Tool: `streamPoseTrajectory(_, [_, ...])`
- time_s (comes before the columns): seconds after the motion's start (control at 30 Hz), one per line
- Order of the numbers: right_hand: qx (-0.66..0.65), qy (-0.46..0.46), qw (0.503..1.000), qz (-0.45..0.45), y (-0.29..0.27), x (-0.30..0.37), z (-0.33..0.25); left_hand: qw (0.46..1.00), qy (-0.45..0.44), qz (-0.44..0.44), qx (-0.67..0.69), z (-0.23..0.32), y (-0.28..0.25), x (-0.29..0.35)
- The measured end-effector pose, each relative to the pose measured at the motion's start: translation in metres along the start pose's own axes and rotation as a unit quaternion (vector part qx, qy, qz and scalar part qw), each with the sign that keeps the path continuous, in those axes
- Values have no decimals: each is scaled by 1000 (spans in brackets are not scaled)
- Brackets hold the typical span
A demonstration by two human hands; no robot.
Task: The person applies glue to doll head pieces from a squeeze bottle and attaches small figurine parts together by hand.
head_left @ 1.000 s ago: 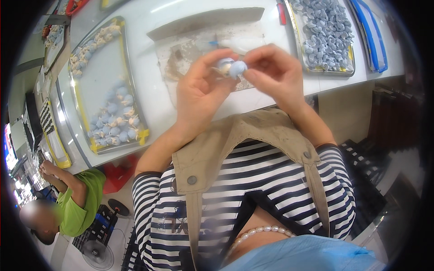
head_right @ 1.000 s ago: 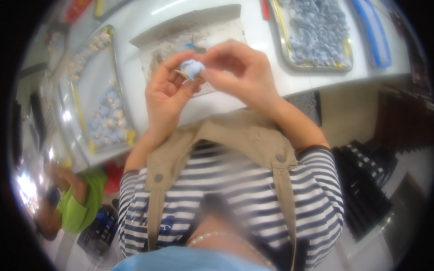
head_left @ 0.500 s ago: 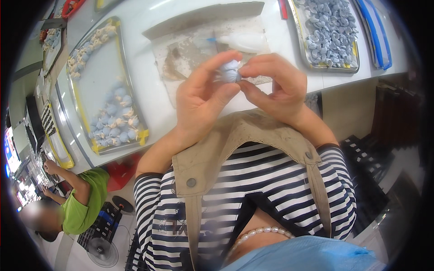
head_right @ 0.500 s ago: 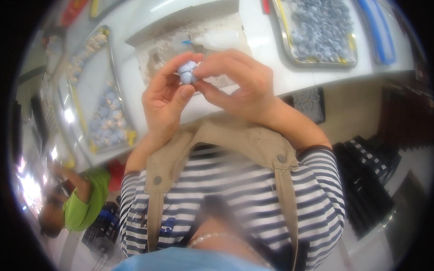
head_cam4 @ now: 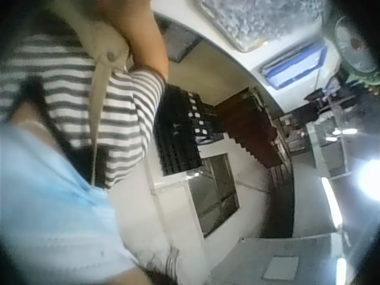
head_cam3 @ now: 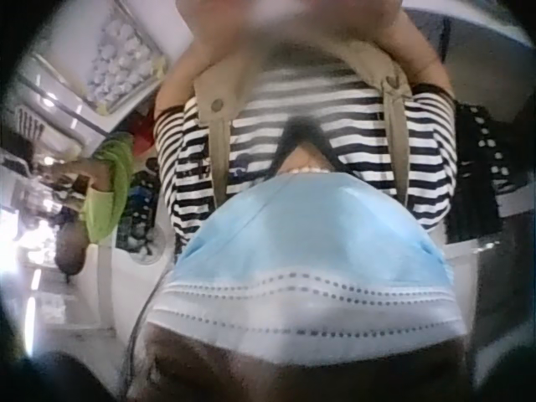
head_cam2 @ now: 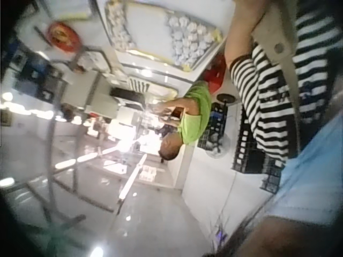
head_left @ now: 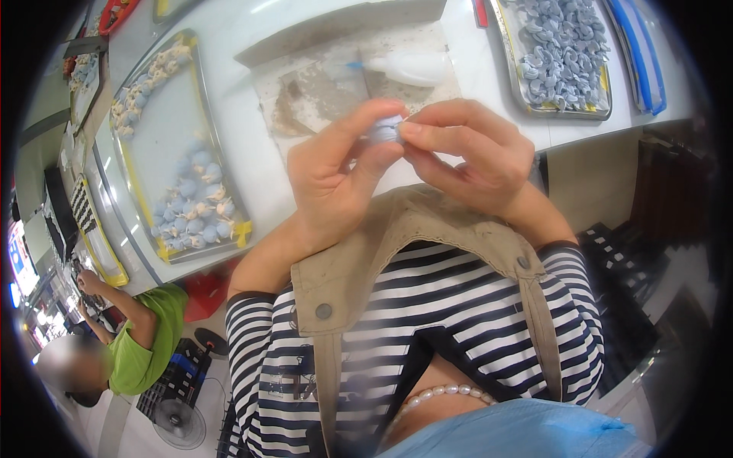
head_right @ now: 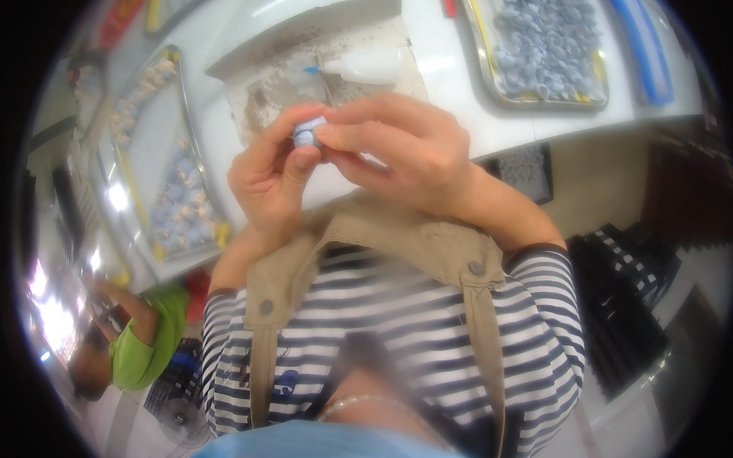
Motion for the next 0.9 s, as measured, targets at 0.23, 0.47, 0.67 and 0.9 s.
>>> streamPoseTrajectory(0.23, [-15, -8, 1000, -26, 0, -1, -4, 997, 66, 10, -32, 4, 0, -1])
streamPoseTrajectory(0.47, [-25, 15, 999, 25, -2, -5, 1, 991, -51, 18, 125, 1, 9, -4])
streamPoseTrajectory(0.67, [-99, 110, 988, 49, -2, 0, 17, 979, -61, -9, 192, -5, 15, -8])
streamPoseTrajectory(0.9, [-107, 114, 987, 40, -1, 1, 13, 982, -49, -14, 184, -5, 12, -2])
Point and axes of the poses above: each hand's wrist, its own x-axis away from the middle knuckle, its own y-axis out of the palm, z = x × y, the point moved 6 cm from there along -x, towards the middle knuckle, and after that the axes turned 9 degrees about z, right-handed, at the moved point
